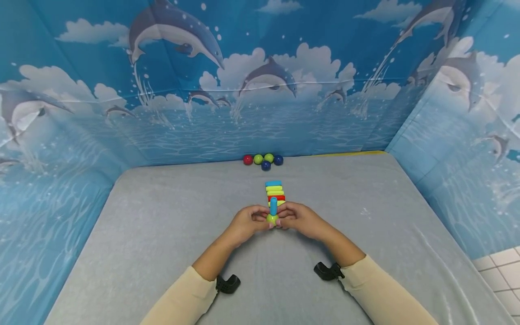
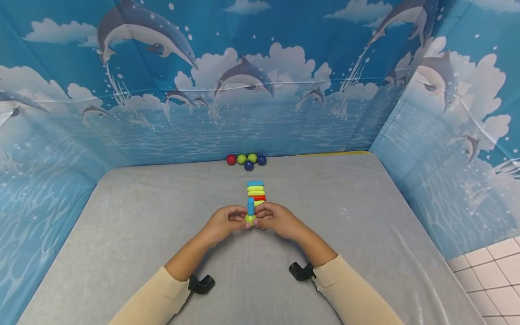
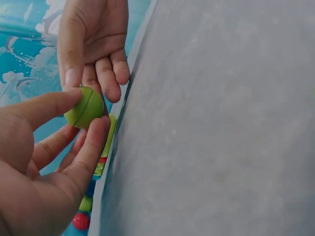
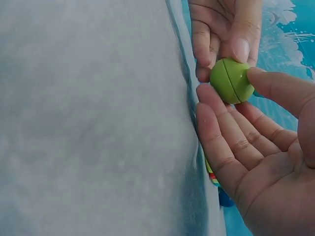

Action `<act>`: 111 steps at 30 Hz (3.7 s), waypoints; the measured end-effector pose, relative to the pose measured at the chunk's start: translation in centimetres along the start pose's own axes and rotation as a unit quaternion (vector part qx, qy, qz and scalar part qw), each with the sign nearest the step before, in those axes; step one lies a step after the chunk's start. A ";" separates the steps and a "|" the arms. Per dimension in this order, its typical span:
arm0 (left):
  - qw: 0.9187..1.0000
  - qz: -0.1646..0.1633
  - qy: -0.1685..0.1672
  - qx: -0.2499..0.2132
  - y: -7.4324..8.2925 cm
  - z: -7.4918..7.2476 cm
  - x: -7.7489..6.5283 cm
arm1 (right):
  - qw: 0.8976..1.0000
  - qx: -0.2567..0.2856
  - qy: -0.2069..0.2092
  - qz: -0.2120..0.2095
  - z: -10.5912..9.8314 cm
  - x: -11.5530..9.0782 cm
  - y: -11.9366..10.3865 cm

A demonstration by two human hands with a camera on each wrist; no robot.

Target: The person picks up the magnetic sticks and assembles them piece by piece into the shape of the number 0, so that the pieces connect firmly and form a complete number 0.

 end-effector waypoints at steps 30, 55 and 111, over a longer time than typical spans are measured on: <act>0.994 0.013 0.109 0.010 0.5 -5.2 1.7 | 0.972 -0.211 0.105 0.022 -1.6 0.0 0.4; 0.989 0.000 0.145 -0.041 1.4 -7.0 9.2 | 0.973 -0.204 0.102 0.036 -1.6 -0.2 0.6; 0.955 0.026 0.210 0.210 2.7 -5.7 15.6 | 0.975 -0.199 0.101 0.023 -1.5 -0.1 1.0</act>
Point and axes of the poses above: each hand's wrist, its own x-axis towards the middle knuckle, its own z-axis out of the palm, y = z × x, the point moved 4 cm from there along x, towards the middle knuckle, and after that the axes turned 1 degree about z, right-handed, at the moved point
